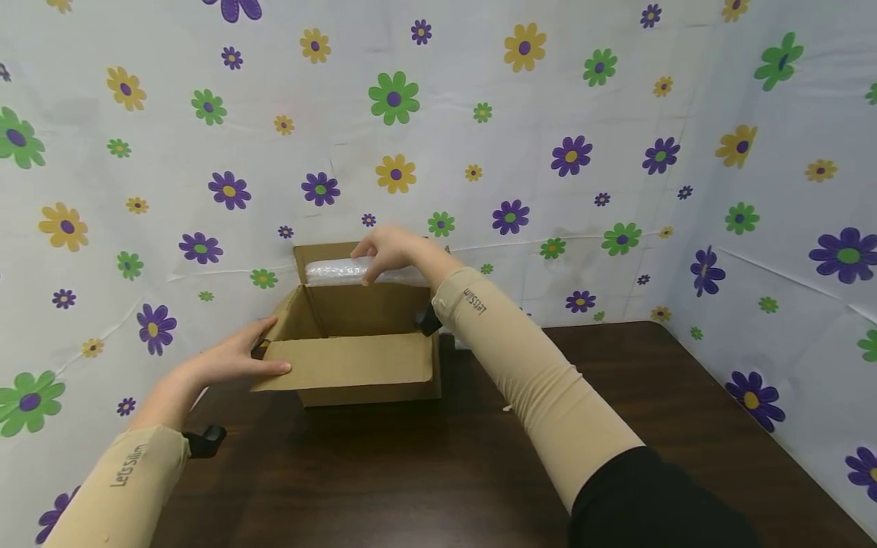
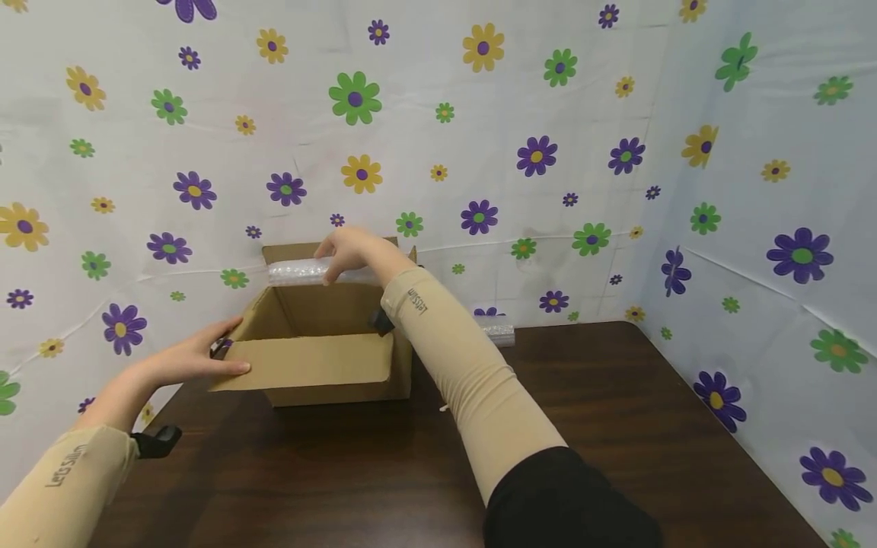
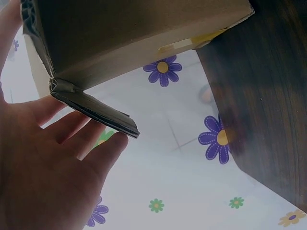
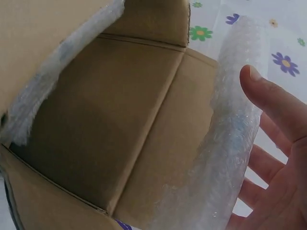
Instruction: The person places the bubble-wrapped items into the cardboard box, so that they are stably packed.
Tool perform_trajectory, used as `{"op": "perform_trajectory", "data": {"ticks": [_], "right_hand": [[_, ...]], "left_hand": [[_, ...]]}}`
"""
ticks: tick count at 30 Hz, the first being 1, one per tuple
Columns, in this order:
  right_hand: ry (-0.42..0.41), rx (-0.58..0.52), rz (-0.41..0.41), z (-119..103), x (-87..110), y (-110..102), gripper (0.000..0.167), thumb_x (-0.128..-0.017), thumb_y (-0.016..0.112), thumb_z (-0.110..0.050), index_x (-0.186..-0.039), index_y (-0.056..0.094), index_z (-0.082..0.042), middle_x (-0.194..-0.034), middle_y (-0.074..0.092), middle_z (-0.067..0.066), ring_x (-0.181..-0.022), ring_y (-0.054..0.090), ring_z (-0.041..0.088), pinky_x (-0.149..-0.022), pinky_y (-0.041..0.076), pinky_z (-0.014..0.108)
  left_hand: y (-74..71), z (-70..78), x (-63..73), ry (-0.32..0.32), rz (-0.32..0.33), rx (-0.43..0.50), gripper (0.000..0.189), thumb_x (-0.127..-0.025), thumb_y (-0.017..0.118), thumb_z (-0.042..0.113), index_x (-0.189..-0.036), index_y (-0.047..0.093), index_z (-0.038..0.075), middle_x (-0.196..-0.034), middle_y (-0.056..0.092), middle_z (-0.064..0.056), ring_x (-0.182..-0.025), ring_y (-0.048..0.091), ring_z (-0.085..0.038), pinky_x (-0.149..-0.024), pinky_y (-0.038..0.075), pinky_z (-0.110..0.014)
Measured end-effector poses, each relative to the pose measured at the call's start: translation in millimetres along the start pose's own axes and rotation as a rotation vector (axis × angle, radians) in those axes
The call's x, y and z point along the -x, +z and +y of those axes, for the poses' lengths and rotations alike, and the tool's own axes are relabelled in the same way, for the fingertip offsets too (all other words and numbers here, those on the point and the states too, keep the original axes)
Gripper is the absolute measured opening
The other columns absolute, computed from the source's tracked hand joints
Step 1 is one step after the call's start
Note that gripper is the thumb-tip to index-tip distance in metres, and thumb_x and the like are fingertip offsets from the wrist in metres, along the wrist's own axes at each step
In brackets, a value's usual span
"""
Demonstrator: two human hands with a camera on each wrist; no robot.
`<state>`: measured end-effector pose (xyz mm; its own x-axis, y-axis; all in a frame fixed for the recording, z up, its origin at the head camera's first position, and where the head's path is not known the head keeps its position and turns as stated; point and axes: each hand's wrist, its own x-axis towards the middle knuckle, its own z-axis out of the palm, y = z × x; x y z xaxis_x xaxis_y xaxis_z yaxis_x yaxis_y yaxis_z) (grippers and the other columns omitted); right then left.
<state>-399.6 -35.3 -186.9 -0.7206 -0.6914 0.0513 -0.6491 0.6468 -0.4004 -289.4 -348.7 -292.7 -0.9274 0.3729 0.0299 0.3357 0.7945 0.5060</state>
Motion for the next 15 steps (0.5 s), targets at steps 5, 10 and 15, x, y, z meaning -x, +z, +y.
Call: {"op": "perform_trajectory", "data": {"ticks": [5, 10, 15], "right_hand": [[0.019, -0.044, 0.015, 1, -3.1, 12, 0.056, -0.082, 0.079, -0.025, -0.134, 0.06, -0.018, -0.136, 0.057, 0.004, -0.124, 0.05, 0.02, -0.099, 0.044, 0.033], [0.038, -0.071, 0.015, 3, -5.1, 24, 0.056, -0.082, 0.079, -0.025, -0.135, 0.059, -0.017, -0.138, 0.055, 0.005, -0.127, 0.049, 0.021, -0.1, 0.044, 0.032], [0.044, -0.071, 0.04, 3, -10.3, 29, 0.056, -0.082, 0.079, -0.025, -0.134, 0.06, -0.017, -0.138, 0.055, 0.007, -0.127, 0.048, 0.022, -0.1, 0.044, 0.034]], "left_hand": [[2.3, 0.4, 2.0, -0.001, 0.0, 0.01, 0.104, -0.083, 0.076, 0.033, -0.151, 0.01, -0.01, -0.151, 0.013, -0.038, -0.136, 0.012, -0.057, -0.104, 0.017, -0.07], [5.8, 0.1, 3.7, 0.01, 0.01, 0.012, 0.103, -0.083, 0.076, 0.033, -0.15, 0.011, -0.011, -0.15, 0.014, -0.039, -0.136, 0.013, -0.058, -0.104, 0.018, -0.07], [3.1, 2.4, 2.9, 0.009, 0.014, 0.017, 0.102, -0.083, 0.075, 0.033, -0.15, 0.01, -0.011, -0.151, 0.014, -0.038, -0.136, 0.014, -0.057, -0.104, 0.019, -0.07]]}}
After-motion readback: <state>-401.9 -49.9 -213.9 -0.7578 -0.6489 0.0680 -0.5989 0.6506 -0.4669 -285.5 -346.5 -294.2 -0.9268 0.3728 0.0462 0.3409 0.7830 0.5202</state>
